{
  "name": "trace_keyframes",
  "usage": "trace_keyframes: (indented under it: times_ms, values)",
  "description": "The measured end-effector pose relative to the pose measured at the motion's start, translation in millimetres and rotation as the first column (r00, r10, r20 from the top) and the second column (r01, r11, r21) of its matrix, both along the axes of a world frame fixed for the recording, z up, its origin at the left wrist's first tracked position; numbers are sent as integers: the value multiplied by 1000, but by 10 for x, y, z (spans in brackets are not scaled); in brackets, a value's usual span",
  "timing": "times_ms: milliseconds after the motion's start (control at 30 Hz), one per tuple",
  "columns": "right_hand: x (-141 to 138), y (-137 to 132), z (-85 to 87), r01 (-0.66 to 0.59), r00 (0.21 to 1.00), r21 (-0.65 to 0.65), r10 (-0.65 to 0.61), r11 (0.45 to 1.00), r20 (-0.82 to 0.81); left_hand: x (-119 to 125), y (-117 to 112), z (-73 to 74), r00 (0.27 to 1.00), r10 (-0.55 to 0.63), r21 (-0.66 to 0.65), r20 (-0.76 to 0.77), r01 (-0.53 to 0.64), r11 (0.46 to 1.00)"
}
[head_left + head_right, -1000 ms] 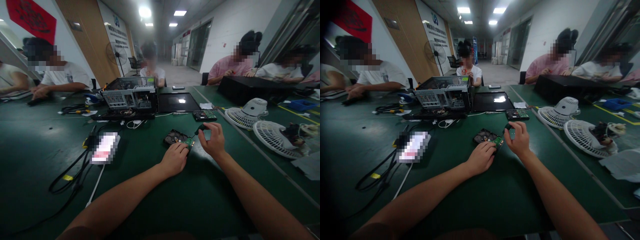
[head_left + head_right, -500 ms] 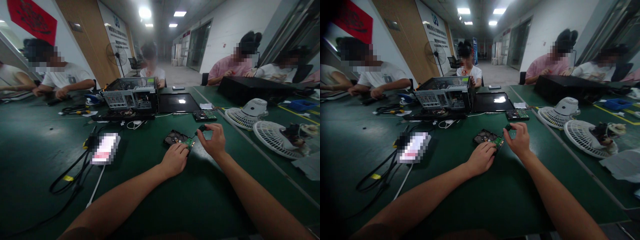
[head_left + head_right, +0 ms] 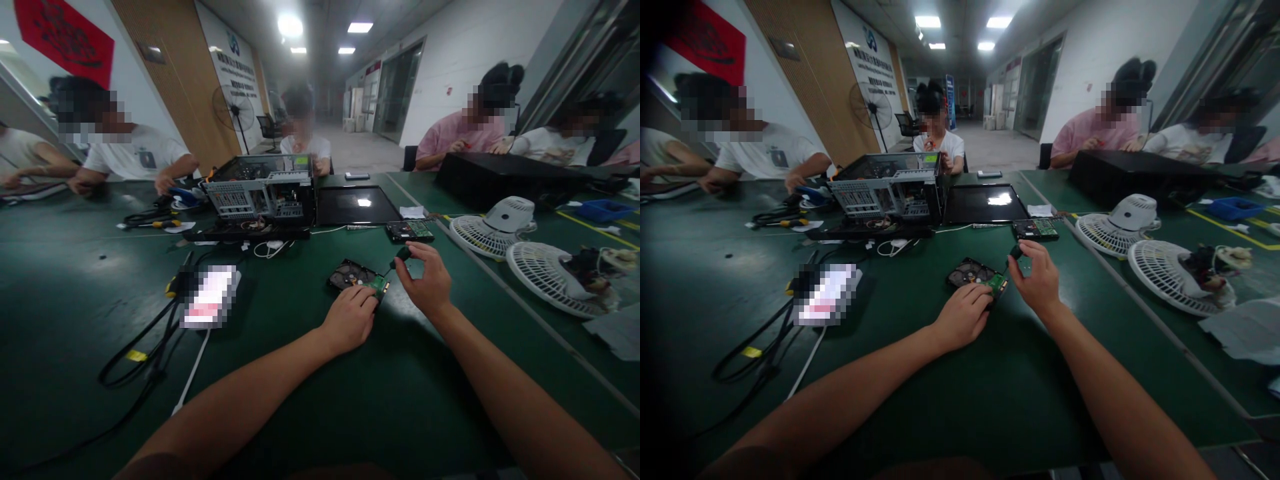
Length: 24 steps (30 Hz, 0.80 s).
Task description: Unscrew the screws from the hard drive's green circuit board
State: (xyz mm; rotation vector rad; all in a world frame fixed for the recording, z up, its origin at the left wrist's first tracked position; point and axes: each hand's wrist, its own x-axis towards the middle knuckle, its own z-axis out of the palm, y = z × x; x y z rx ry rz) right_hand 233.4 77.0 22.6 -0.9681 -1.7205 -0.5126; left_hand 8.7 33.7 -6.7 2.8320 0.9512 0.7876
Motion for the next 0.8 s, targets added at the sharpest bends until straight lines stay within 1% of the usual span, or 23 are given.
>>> trace_keyframes:
  times_ms: [167, 367, 600, 800]
  values:
    - [3, -20, 14, 28, 1000, 18, -28, 999, -13, -7, -3, 1, 1000, 3, 0, -11, -3, 1000]
    - [-11, -41, 15, 24, 999, 1, -24, 1000, -23, -9, -7, 9, 1000, 6, 2, -13, -6, 1000]
    - [-16, -39, 18, -34, 999, -35, 34, 999, 18, -4, -15, 33, 1000, 3, -7, -18, -3, 1000]
    - [-17, -34, 25, 6, 1000, -15, -6, 1000, -17, -13, -18, 44, 1000, 0, -9, -12, 0, 1000]
